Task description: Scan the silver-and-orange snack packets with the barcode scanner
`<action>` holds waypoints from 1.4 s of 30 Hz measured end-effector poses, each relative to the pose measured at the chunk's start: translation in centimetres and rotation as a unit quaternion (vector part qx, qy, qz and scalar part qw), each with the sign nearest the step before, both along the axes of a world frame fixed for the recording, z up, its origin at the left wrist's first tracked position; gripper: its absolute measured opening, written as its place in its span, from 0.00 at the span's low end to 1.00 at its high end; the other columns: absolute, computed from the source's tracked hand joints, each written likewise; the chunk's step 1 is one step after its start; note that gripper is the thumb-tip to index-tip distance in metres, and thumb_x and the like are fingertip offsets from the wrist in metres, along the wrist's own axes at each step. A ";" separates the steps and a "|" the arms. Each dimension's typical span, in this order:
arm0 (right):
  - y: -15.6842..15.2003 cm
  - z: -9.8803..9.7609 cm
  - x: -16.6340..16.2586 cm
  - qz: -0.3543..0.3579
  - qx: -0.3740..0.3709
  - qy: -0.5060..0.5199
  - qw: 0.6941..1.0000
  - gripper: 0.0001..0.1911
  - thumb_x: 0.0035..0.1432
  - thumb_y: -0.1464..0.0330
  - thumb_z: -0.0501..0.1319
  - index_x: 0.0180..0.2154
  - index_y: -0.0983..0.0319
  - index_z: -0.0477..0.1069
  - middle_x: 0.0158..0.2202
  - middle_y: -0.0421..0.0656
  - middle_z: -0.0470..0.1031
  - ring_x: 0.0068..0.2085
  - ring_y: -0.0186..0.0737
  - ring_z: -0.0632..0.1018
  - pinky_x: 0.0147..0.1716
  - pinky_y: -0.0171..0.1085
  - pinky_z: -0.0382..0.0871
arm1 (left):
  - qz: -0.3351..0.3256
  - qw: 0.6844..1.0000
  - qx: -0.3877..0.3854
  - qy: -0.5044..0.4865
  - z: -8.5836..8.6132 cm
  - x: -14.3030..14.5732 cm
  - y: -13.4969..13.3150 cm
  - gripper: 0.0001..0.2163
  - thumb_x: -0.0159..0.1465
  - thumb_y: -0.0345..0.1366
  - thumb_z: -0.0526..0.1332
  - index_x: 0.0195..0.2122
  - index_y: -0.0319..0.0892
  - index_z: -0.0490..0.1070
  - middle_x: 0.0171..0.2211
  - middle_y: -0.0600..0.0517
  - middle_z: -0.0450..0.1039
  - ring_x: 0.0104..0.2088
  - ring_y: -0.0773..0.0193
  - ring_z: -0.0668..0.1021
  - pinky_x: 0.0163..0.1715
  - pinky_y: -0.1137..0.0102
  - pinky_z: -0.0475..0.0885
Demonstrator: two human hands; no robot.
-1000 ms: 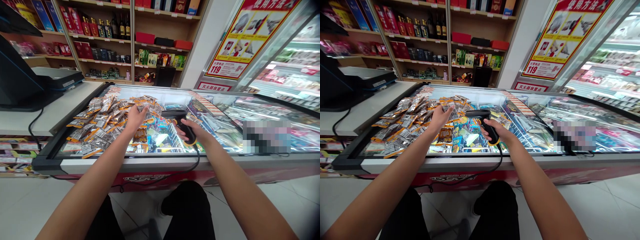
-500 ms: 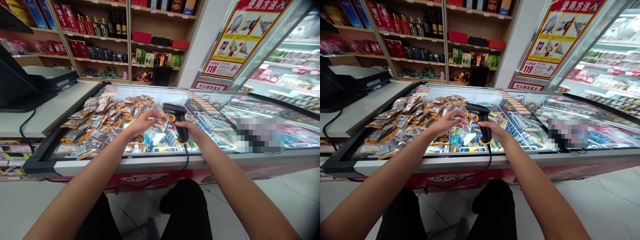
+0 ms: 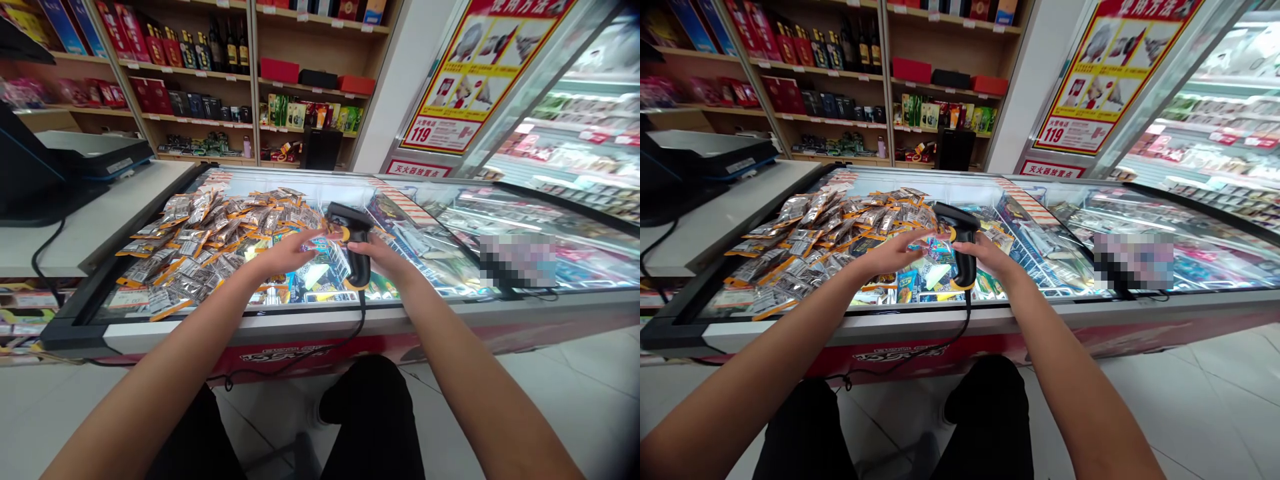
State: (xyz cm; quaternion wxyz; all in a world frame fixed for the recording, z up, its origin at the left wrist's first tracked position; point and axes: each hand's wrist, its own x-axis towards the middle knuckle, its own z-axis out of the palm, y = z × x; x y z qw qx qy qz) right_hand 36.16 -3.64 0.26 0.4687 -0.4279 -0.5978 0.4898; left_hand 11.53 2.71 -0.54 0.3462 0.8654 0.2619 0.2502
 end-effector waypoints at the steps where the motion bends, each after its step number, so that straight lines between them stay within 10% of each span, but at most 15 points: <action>1: 0.1 0.0 0.1 -0.021 0.009 0.009 1.000 0.17 0.53 0.58 0.73 0.45 0.55 0.80 0.44 0.44 0.83 0.52 0.50 0.80 0.56 0.47 0.72 | 0.000 1.000 -0.004 -0.009 0.2 0.0 -0.1 0.24 0.69 0.36 0.57 0.67 0.48 0.67 0.69 0.46 0.67 0.65 0.53 0.73 0.61 0.59 0.72; 7: 2.2 -0.5 3.3 -0.234 0.102 0.026 0.966 0.15 0.51 0.60 0.70 0.42 0.55 0.78 0.47 0.43 0.82 0.49 0.49 0.80 0.44 0.42 0.77 | 0.059 0.995 -0.002 -0.084 1.6 -0.6 0.0 0.21 0.68 0.31 0.54 0.61 0.45 0.71 0.63 0.46 0.73 0.58 0.56 0.78 0.54 0.62 0.76; 13: 3.4 -2.0 6.3 -0.341 0.062 -0.082 0.935 0.10 0.49 0.65 0.72 0.34 0.57 0.75 0.26 0.38 0.75 0.30 0.41 0.76 0.29 0.37 0.73 | 0.084 0.991 0.021 -0.107 1.5 -0.7 0.4 0.16 0.65 0.29 0.55 0.51 0.41 0.75 0.53 0.46 0.79 0.52 0.57 0.80 0.53 0.63 0.75; 23: 2.1 -1.2 2.3 -0.121 0.010 -0.219 0.968 0.16 0.58 0.54 0.69 0.41 0.59 0.81 0.40 0.45 0.81 0.45 0.52 0.80 0.49 0.48 0.73 | 0.066 0.993 0.050 -0.086 1.0 -0.6 0.6 0.12 0.66 0.30 0.55 0.46 0.41 0.76 0.47 0.47 0.82 0.49 0.58 0.81 0.49 0.65 0.75; 28: 1.3 -0.9 0.8 -0.020 0.025 -0.149 0.988 0.15 0.62 0.56 0.66 0.46 0.56 0.81 0.53 0.44 0.81 0.57 0.54 0.77 0.60 0.50 0.67 | 0.161 0.969 0.134 0.128 0.6 0.0 -0.6 0.12 0.71 0.36 0.56 0.49 0.41 0.76 0.47 0.42 0.82 0.52 0.47 0.80 0.50 0.58 0.75; 34: 1.3 -1.3 -1.2 0.015 -0.083 0.015 0.996 0.18 0.51 0.57 0.72 0.42 0.58 0.77 0.38 0.45 0.81 0.44 0.52 0.81 0.49 0.50 0.74 | 0.217 0.920 0.204 0.256 0.2 2.3 -2.6 0.24 0.71 0.47 0.62 0.59 0.33 0.67 0.55 0.32 0.73 0.58 0.38 0.74 0.54 0.53 0.72; 42: 1.0 0.4 -0.3 0.045 -0.095 0.220 0.970 0.13 0.57 0.62 0.69 0.42 0.58 0.73 0.24 0.34 0.69 0.20 0.30 0.66 0.28 0.36 0.70 | 0.221 0.968 0.088 0.085 -0.5 1.9 -0.9 0.15 0.68 0.38 0.65 0.51 0.40 0.65 0.52 0.38 0.72 0.52 0.46 0.78 0.50 0.58 0.73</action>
